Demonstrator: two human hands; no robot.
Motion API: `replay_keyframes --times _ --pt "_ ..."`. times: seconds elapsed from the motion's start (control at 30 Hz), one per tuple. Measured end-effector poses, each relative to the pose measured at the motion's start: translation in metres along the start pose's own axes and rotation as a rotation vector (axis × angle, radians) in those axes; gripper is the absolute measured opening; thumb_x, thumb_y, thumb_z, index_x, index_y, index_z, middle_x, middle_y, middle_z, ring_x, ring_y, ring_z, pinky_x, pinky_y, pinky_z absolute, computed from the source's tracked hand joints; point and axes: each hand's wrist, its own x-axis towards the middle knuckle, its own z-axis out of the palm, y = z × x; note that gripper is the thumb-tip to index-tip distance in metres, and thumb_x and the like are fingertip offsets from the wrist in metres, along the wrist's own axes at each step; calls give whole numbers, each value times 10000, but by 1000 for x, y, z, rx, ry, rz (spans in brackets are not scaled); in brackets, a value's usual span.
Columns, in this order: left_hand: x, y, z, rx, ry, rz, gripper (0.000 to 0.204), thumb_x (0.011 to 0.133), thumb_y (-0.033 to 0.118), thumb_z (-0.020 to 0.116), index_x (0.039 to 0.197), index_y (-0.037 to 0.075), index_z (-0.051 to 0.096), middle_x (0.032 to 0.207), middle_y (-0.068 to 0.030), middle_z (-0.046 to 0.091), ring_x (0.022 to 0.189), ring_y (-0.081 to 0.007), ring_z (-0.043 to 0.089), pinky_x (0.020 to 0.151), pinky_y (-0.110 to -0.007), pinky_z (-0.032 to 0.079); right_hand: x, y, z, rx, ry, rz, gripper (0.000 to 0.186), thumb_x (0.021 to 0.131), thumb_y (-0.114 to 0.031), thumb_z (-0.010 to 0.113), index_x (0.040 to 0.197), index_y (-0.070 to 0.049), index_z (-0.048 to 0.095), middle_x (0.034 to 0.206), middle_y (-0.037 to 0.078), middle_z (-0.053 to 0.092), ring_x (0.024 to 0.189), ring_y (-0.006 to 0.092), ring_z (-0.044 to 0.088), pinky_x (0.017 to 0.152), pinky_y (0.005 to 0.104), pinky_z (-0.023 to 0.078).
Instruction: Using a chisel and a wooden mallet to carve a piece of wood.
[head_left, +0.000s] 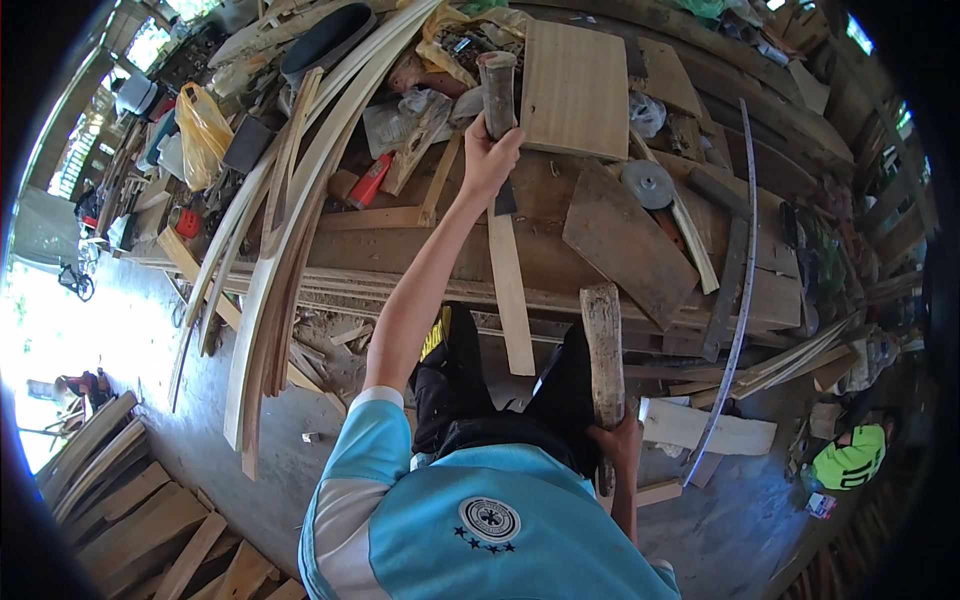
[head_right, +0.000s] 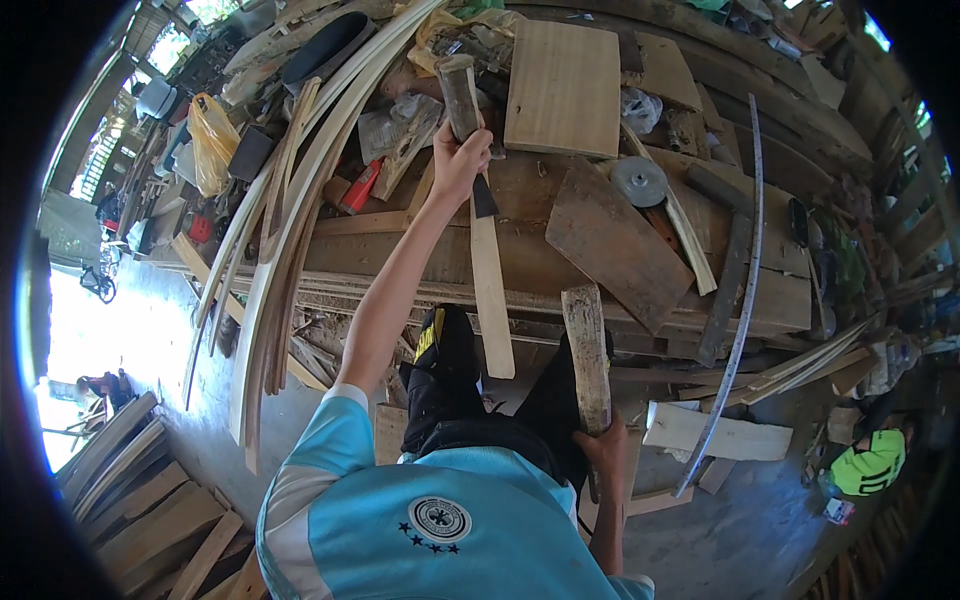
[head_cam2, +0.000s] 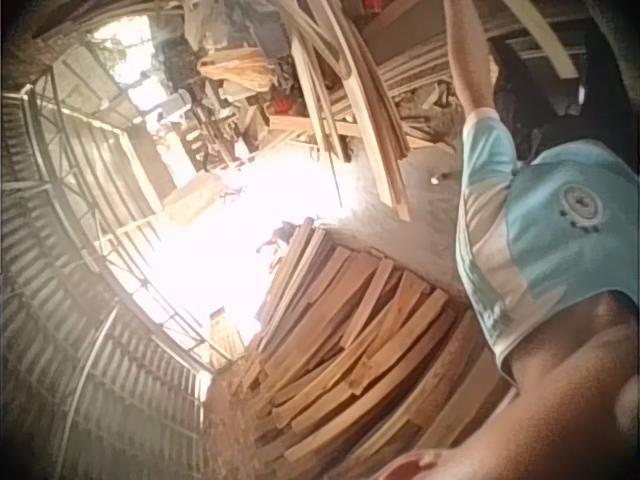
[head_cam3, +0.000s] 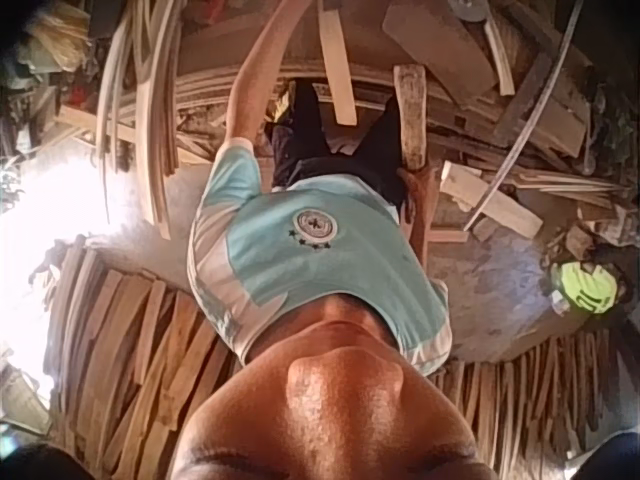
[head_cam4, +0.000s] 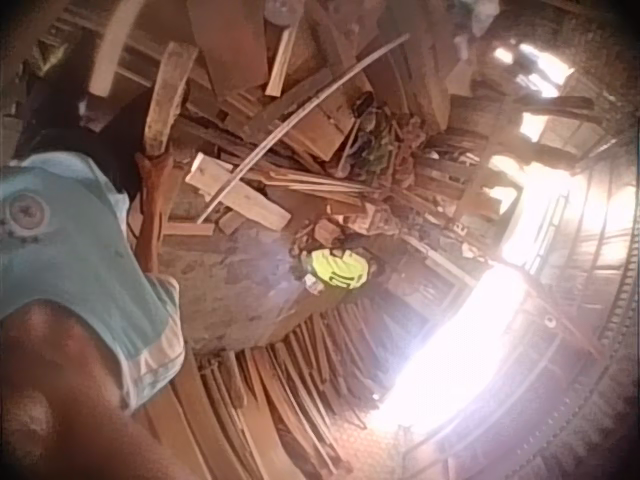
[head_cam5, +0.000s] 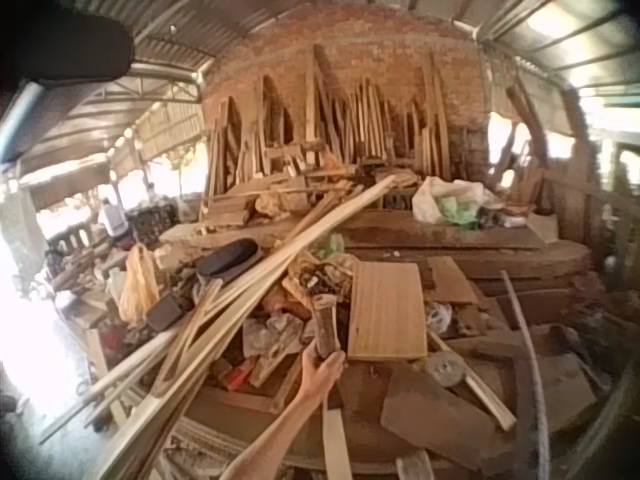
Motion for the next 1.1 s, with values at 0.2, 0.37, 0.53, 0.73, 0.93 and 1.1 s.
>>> replay_keyframes --times 0.2,0.37,0.53,0.73,0.93,1.1 --pt "-3 2 -4 -54 4 10 96 727 9 514 748 81 453 556 39 430 415 -31 387 365 -185 274 -3 -7 -1 -4 16 -2 680 463 -221 690 1062 24 482 916 201 576 852 320 566 741 383 442" --pt "-2 3 -11 -117 14 4 94 722 -1 506 753 73 458 561 26 436 398 -35 362 349 -192 238 -2 -2 0 32 16 -5 669 461 -223 689 1044 33 486 915 204 574 854 324 563 739 384 440" --pt "-5 4 -15 -125 26 5 96 733 -10 490 781 64 450 577 -10 437 395 -59 338 360 -203 230 2 2 0 26 -22 -25 624 467 -203 684 1011 36 494 900 201 577 848 317 565 745 379 437" --pt "-1 0 -15 -77 6 46 75 727 1 501 740 57 454 558 -2 450 399 -56 371 357 -203 256 0 -1 -1 49 -1 -47 626 466 -195 684 1012 44 493 892 202 578 840 315 566 756 376 434" --pt "-9 6 5 -11 -110 90 45 712 -2 519 696 37 503 523 -21 476 400 -78 420 381 -210 312 -9 -20 -3 -53 23 -67 638 462 -207 692 997 75 489 885 203 577 840 303 565 755 362 433" --pt "-17 12 1 51 -274 -233 155 679 89 661 612 48 527 515 26 493 448 -58 457 406 -205 334 -2 -50 -20 137 -71 -225 592 486 -172 712 985 63 496 868 172 584 831 246 566 759 339 436"
